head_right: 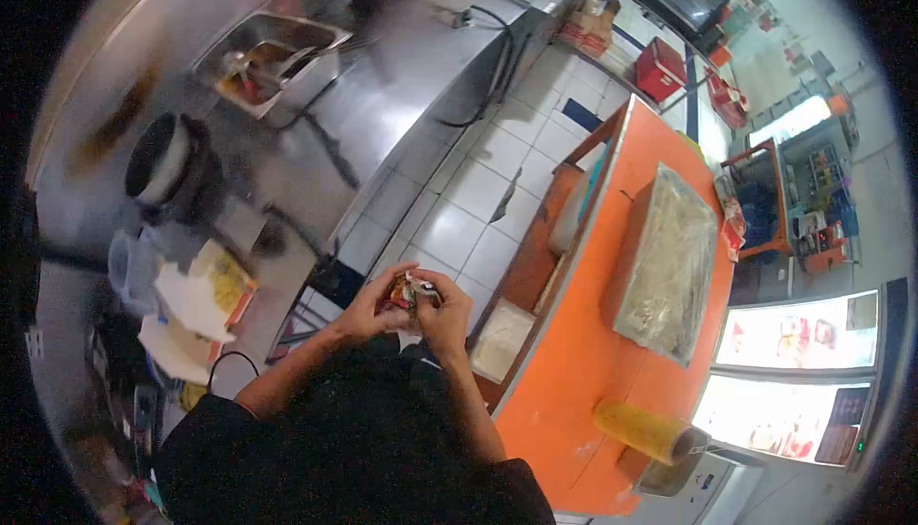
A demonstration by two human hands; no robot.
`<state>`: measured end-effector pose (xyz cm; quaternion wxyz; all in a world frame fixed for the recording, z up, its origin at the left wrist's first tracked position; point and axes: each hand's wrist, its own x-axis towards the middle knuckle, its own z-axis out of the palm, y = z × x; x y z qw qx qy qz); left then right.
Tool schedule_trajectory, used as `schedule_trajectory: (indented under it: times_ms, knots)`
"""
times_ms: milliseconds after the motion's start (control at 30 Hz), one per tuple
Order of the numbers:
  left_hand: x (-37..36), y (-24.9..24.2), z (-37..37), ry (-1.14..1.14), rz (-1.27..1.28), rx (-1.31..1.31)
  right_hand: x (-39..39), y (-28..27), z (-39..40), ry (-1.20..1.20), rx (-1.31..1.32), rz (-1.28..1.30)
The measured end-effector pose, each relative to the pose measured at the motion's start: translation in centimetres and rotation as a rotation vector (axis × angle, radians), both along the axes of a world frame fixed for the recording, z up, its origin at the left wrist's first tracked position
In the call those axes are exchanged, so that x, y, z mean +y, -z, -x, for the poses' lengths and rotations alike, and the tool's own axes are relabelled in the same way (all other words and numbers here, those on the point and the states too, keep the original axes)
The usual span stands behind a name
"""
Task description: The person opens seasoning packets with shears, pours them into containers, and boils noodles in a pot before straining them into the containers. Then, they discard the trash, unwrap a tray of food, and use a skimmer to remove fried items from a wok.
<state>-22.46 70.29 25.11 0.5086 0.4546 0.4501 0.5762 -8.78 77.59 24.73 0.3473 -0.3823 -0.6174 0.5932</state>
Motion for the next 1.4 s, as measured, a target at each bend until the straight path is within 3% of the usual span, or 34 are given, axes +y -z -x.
schedule_trajectory:
  times_ms: [33, 100, 133, 200, 267, 367, 400, 467, 567, 667, 733, 767, 833, 867, 900, 967, 1000, 1033, 1100, 1133, 1200, 1233, 1267, 1300, 1367, 1400]
  knots:
    - [2.3, 1.1, -0.2, 0.020, -0.010, -0.002, 1.9, 0.1, 0.0, 0.092, 0.006, 0.063]
    - [7.8, 3.0, 0.1, -0.054, 0.382, -0.562, 5.5, 0.6, 1.0, 0.150, 0.032, -0.016]
    - [11.6, 3.6, -0.7, -0.163, 0.380, -0.621, 7.5, 0.7, 1.6, 0.190, -0.035, -0.241]
    - [18.2, 4.1, -0.6, -0.104, 0.429, -0.736, 12.3, 1.5, 3.1, 0.226, -0.148, -0.537]
    - [23.4, 3.1, -0.5, -0.082, 0.556, -0.895, 17.5, 1.8, 3.4, 0.257, -0.217, -0.551]
    - [32.5, 5.7, 0.3, 0.037, 0.586, -1.095, 25.4, 1.8, 3.7, 0.249, -0.381, -0.604]
    - [35.3, 3.7, 0.4, -0.033, 0.653, -1.093, 27.8, 1.6, 4.1, 0.225, -0.448, -0.606]
    - [41.8, 6.4, 0.9, -0.016, 0.640, -1.012, 33.0, 1.4, 4.2, 0.230, -0.517, -0.604]
    - [49.3, 4.8, 0.5, -0.014, 0.716, -0.846, 39.0, 1.7, 3.4, 0.095, -0.815, -0.710]
    - [58.4, 8.7, -0.1, 0.052, 0.694, -0.746, 46.0, 2.9, 2.4, 0.129, -0.748, -0.642]
    - [65.2, 10.2, -0.8, 0.060, 0.544, -0.451, 51.4, 1.8, 2.0, 0.157, -0.697, -0.600]
    - [68.3, 11.0, -1.2, 0.064, 0.543, -0.448, 54.0, 2.2, 1.3, 0.162, -0.696, -0.600]
    - [75.5, 10.3, -1.4, 0.023, 0.543, -0.689, 59.9, 2.8, 0.1, 0.143, -0.660, -0.519]
    - [78.2, 9.6, -1.6, 0.008, 0.546, -0.680, 63.0, 5.4, -0.8, 0.213, -0.481, -0.334]
    - [81.0, 8.8, -2.2, -0.043, 0.490, -0.653, 65.8, 4.5, -1.6, 0.200, -0.472, -0.335]
    - [87.8, 6.4, -3.3, -0.136, 0.344, -0.594, 72.9, 1.1, -3.4, 0.365, -0.305, 0.078]
    - [90.5, 5.5, -4.0, -0.166, 0.324, -0.453, 76.2, 0.2, -3.6, 0.335, -0.473, 0.141]
    - [92.7, 4.4, -5.1, -0.175, 0.317, -0.453, 79.4, 1.7, -3.6, 0.326, -0.470, 0.134]
    - [96.9, 3.1, -6.8, -0.113, 0.182, -0.111, 86.1, 6.0, -3.2, 0.406, 0.216, 0.077]
    - [99.1, 4.9, -7.2, -0.105, -0.022, 0.090, 88.7, 3.0, -4.3, 0.263, 0.008, 0.071]
    - [103.9, 7.6, -7.2, -0.075, 0.001, 0.145, 96.3, 11.1, -6.2, 0.273, -0.083, 0.083]
    - [106.5, 7.6, -7.1, -0.036, 0.035, 0.201, 99.8, 10.2, -6.2, 0.293, -0.177, 0.106]
    - [109.0, 7.7, -6.9, -0.033, 0.013, 0.347, 102.6, 9.4, -7.3, 0.379, 0.280, 0.616]
    - [111.7, 7.9, -6.8, 0.017, -0.038, 0.426, 105.2, 7.0, -7.1, 0.383, 0.294, 0.622]
    - [117.3, 7.2, -6.6, 0.179, 0.076, 0.469, 109.3, 5.0, -7.3, 0.441, 0.023, 0.304]
    - [121.3, 7.3, -6.5, 0.199, 0.068, 0.477, 111.8, 5.4, -7.5, 0.429, 0.070, 0.294]
